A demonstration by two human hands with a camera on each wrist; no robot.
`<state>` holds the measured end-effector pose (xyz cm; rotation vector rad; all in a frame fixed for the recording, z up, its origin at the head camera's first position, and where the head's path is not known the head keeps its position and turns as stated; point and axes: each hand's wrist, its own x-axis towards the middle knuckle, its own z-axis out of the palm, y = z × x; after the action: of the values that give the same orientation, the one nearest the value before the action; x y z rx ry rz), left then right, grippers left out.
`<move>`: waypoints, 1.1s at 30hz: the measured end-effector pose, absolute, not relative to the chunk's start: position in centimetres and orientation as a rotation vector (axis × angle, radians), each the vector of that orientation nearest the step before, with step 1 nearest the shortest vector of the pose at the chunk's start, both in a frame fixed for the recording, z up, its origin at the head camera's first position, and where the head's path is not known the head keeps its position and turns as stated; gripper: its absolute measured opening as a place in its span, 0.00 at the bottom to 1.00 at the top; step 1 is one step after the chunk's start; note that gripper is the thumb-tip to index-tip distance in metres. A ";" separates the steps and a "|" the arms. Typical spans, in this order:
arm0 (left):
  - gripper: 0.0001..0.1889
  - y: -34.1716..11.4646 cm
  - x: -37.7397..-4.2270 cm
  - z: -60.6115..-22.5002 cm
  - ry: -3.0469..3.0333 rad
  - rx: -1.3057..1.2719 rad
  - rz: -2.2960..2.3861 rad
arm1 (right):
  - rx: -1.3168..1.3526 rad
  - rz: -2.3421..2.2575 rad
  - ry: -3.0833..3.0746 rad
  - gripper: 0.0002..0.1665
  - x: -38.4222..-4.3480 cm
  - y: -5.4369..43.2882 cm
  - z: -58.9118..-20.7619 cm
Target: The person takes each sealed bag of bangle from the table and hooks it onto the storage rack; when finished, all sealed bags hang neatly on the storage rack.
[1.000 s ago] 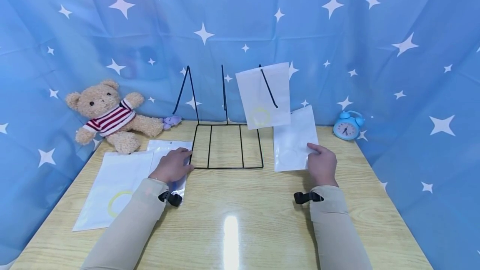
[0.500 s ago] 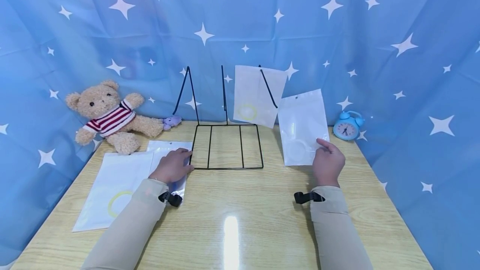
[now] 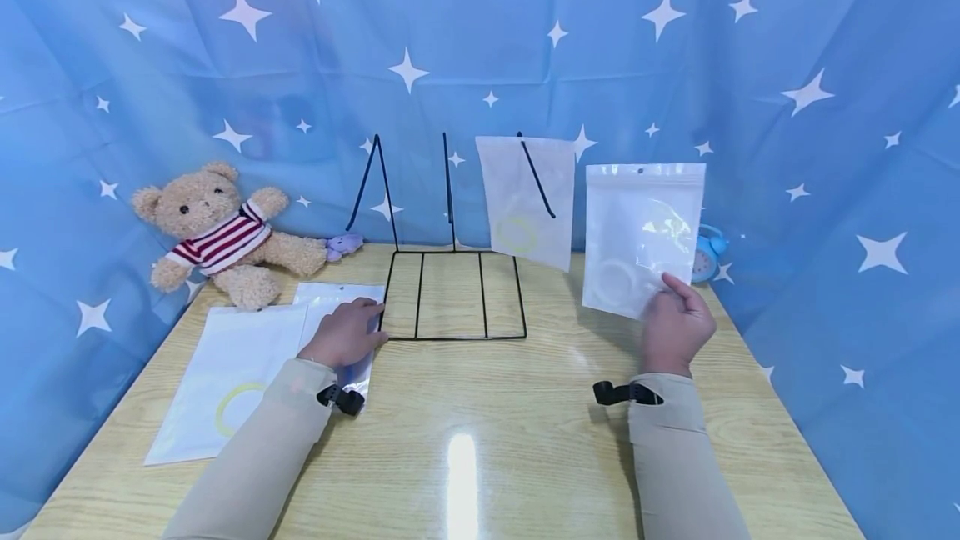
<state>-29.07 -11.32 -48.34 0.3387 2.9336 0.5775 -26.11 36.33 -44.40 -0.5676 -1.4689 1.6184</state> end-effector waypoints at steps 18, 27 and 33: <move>0.33 -11.2 -28.9 -48.4 2.937 0.336 0.574 | -0.294 2.087 -1.151 0.20 -25.3 35.1 -42.7; 0.33 -11.2 -28.9 -48.5 2.947 0.341 0.558 | -0.247 2.111 -1.378 0.20 -25.2 34.6 -43.1; 0.32 -11.2 -28.9 -48.3 2.968 0.365 0.526 | -0.167 2.171 -1.495 0.19 -25.3 34.2 -43.0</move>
<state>-28.94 -11.24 -48.27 0.3649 2.9683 0.5262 -25.30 34.20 -42.98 -0.1669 -1.4950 2.1705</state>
